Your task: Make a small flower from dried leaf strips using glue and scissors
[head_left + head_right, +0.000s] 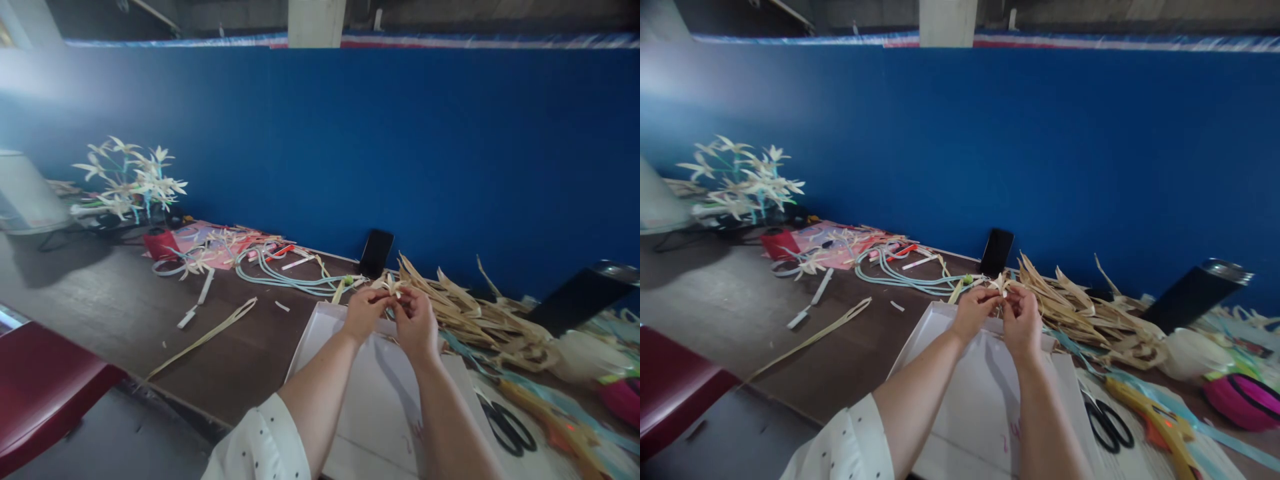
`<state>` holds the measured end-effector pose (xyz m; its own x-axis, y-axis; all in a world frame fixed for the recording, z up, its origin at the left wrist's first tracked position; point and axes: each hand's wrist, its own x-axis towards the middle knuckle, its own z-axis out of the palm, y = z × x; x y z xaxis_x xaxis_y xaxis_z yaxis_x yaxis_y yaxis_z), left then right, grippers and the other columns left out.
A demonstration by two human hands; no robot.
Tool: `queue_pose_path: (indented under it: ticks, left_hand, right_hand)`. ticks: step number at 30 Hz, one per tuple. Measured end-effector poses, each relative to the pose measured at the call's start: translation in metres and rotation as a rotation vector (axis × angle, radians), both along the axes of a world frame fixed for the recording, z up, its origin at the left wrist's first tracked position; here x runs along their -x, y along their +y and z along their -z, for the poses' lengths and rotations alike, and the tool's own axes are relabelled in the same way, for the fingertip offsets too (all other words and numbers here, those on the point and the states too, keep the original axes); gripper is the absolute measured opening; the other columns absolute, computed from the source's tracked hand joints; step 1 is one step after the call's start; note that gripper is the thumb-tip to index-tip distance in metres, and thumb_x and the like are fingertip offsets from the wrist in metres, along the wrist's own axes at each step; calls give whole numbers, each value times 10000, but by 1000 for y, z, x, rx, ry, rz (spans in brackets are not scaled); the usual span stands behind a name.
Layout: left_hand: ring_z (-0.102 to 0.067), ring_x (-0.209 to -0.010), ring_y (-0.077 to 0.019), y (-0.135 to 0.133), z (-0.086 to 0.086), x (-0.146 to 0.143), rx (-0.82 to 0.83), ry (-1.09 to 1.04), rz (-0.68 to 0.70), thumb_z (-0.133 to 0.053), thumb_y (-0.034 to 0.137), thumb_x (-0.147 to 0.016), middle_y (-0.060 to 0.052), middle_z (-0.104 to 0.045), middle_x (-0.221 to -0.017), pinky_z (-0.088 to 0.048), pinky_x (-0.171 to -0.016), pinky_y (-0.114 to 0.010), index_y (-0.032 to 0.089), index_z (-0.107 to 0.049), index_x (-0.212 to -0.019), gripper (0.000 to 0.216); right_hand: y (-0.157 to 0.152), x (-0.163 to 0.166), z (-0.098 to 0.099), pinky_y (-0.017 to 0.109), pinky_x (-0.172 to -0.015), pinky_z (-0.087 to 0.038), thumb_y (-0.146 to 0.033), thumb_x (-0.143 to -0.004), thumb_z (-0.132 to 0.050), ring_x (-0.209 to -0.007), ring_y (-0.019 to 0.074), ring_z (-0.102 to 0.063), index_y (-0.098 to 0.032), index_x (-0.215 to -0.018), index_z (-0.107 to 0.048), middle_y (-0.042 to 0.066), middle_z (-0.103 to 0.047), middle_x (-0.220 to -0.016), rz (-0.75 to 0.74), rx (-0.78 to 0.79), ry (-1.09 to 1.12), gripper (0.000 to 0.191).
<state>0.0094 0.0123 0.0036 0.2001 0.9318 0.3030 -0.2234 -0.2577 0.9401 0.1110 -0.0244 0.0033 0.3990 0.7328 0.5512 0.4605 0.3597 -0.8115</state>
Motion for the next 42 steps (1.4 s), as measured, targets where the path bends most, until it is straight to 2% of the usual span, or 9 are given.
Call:
queue_pose_path:
  ticks: [9,15,18,22,26,31,37,42]
  left_hand:
    - [-562,-697,-107,4,3,1,-37,-24,-33,-676,276,-658,-29,-596,-821,-479,-590,-208,152,-704,-794,186]
    - [-560,-738,-111,7,6,1,-148,-24,-125,-679,219,-656,-8,-587,-741,-461,-691,-233,159,-688,-704,77]
    - [-561,-736,-114,6,4,1,-176,-11,-170,-684,225,-655,-11,-594,-726,-450,-707,-242,156,-686,-699,82]
    - [-561,-744,-120,4,2,3,-205,21,-191,-684,236,-662,-20,-603,-723,-445,-729,-258,153,-686,-695,89]
    - [-564,-747,-130,4,3,4,-199,50,-185,-683,252,-665,-26,-613,-736,-447,-731,-272,161,-687,-711,102]
    - [-574,-756,-139,5,6,3,-154,45,-176,-665,241,-676,-30,-624,-761,-451,-727,-275,159,-678,-726,98]
    - [-588,-768,-146,8,8,1,-38,-5,-133,-663,259,-673,-45,-636,-823,-467,-720,-279,151,-673,-766,142]
    - [-577,-783,-145,8,11,1,-111,18,-121,-666,265,-675,-41,-618,-818,-465,-735,-279,152,-677,-772,149]
  right_hand:
    - [-1,1,-2,296,-622,-470,-335,-744,-584,-673,163,-586,-180,-1121,-501,66,-629,-863,29,10,-48,416]
    - [-3,3,-3,283,-595,-464,-339,-736,-577,-632,141,-560,-181,-1133,-517,76,-623,-934,52,20,-85,431]
    - [-4,0,-4,274,-591,-457,-324,-726,-577,-654,138,-559,-192,-1104,-550,73,-620,-973,54,52,-19,401]
    - [-5,-3,-6,229,-464,-390,-333,-716,-588,-522,104,-484,-181,-1015,-609,31,-630,-794,-21,129,179,336]
    - [-8,-1,-10,218,-436,-355,-380,-697,-630,-482,103,-440,-163,-955,-645,-7,-565,-588,-59,188,192,338]
    - [-8,1,-10,230,-440,-356,-452,-688,-624,-479,119,-468,-167,-939,-655,4,-590,-592,-31,244,135,381]
    - [-6,2,-8,241,-447,-355,-488,-657,-627,-470,139,-490,-158,-885,-672,-1,-570,-522,-89,334,31,403]
    - [-8,4,-10,246,-427,-353,-517,-660,-613,-412,135,-475,-153,-809,-654,1,-561,-479,-14,335,18,396]
